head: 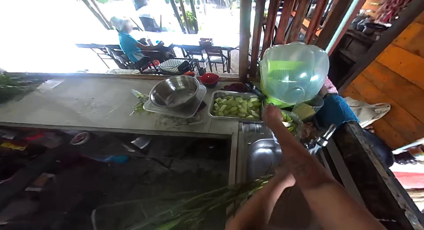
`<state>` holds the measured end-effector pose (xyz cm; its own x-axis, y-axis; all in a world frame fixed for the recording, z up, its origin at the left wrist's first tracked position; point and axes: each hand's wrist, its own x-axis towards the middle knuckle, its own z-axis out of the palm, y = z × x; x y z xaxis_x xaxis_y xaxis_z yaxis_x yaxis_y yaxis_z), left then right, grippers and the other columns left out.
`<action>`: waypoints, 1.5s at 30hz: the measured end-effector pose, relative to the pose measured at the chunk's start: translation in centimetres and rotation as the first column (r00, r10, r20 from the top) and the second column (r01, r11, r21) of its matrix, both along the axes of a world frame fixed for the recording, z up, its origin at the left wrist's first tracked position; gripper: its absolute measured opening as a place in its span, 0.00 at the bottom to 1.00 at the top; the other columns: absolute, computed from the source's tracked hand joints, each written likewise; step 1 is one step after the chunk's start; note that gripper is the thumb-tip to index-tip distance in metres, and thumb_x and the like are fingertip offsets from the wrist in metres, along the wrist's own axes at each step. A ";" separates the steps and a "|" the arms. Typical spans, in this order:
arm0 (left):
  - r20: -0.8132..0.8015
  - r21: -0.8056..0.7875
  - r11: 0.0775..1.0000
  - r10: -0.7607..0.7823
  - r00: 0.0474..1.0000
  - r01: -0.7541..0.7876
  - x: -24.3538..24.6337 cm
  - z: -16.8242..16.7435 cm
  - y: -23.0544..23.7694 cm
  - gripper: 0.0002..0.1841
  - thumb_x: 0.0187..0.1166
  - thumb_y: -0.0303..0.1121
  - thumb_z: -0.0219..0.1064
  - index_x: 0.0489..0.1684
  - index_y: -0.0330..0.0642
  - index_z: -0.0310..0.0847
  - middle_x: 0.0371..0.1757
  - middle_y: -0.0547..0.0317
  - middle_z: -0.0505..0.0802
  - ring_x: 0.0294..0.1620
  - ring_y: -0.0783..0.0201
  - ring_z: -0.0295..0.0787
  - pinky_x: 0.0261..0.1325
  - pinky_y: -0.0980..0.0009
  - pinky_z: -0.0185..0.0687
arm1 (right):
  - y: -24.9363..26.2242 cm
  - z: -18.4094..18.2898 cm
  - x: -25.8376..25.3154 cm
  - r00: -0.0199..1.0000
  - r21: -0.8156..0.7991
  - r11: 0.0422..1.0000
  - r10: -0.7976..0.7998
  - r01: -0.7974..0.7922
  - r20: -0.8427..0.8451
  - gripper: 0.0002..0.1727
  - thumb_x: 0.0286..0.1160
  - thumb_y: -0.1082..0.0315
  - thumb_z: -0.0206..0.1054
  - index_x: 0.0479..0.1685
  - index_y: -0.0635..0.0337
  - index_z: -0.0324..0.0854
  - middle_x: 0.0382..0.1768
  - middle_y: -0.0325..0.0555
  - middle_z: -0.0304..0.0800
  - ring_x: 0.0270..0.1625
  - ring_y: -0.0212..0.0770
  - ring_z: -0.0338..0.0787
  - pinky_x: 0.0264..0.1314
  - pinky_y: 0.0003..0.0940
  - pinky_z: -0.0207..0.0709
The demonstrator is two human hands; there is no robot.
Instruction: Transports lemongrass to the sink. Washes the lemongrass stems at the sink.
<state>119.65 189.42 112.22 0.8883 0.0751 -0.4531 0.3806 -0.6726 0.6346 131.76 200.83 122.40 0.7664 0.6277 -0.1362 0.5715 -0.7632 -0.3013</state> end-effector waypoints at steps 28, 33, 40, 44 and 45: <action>0.000 -0.045 0.997 0.057 0.998 -0.057 -0.4 2.2 0.6 0.23 0.85 0.37 0.63 0.72 0.31 0.78 0.71 0.32 0.85 0.74 0.36 0.80 0.72 0.36 0.72 | 2.7 0.8 1.0 0.989 0.079 0.986 -0.146 0.145 0.015 0.31 0.92 0.54 0.50 0.84 0.67 0.62 0.63 0.68 0.88 0.66 0.66 0.89 0.64 0.65 0.80; -0.100 -0.314 0.905 0.268 0.958 -0.286 -1.0 3.7 1.6 0.19 0.86 0.23 0.56 0.75 0.31 0.67 0.48 0.52 0.82 0.38 0.66 0.77 0.48 0.69 0.76 | -8.3 0.0 -5.9 0.991 0.449 0.883 -0.115 0.133 -0.067 0.31 0.85 0.60 0.64 0.81 0.68 0.63 0.54 0.68 0.89 0.61 0.67 0.90 0.68 0.63 0.78; -0.025 -0.354 0.854 0.399 0.917 -0.381 -4.2 4.2 2.7 0.19 0.91 0.22 0.53 0.77 0.23 0.67 0.73 0.31 0.80 0.69 0.51 0.80 0.75 0.61 0.73 | -19.7 -4.3 -12.5 0.977 0.572 0.817 0.055 0.076 -0.208 0.26 0.77 0.67 0.69 0.76 0.59 0.77 0.43 0.62 0.93 0.43 0.62 0.94 0.47 0.66 0.84; -0.055 -0.420 0.789 0.472 0.880 -0.449 -1.4 2.4 3.4 0.11 0.86 0.28 0.61 0.60 0.33 0.79 0.41 0.56 0.88 0.31 0.72 0.80 0.35 0.75 0.78 | -24.4 -8.2 -13.8 0.966 0.646 0.738 -0.031 0.194 -0.256 0.22 0.79 0.66 0.69 0.69 0.67 0.81 0.40 0.61 0.93 0.39 0.56 0.93 0.48 0.58 0.85; -0.081 -0.483 0.739 0.497 0.864 -0.471 -1.2 1.8 4.0 0.12 0.86 0.29 0.62 0.60 0.34 0.80 0.40 0.57 0.89 0.28 0.72 0.80 0.31 0.76 0.77 | -25.0 -8.4 -13.7 0.952 0.631 0.734 -0.071 0.251 -0.296 0.21 0.80 0.64 0.69 0.66 0.69 0.83 0.39 0.61 0.92 0.38 0.54 0.91 0.48 0.56 0.84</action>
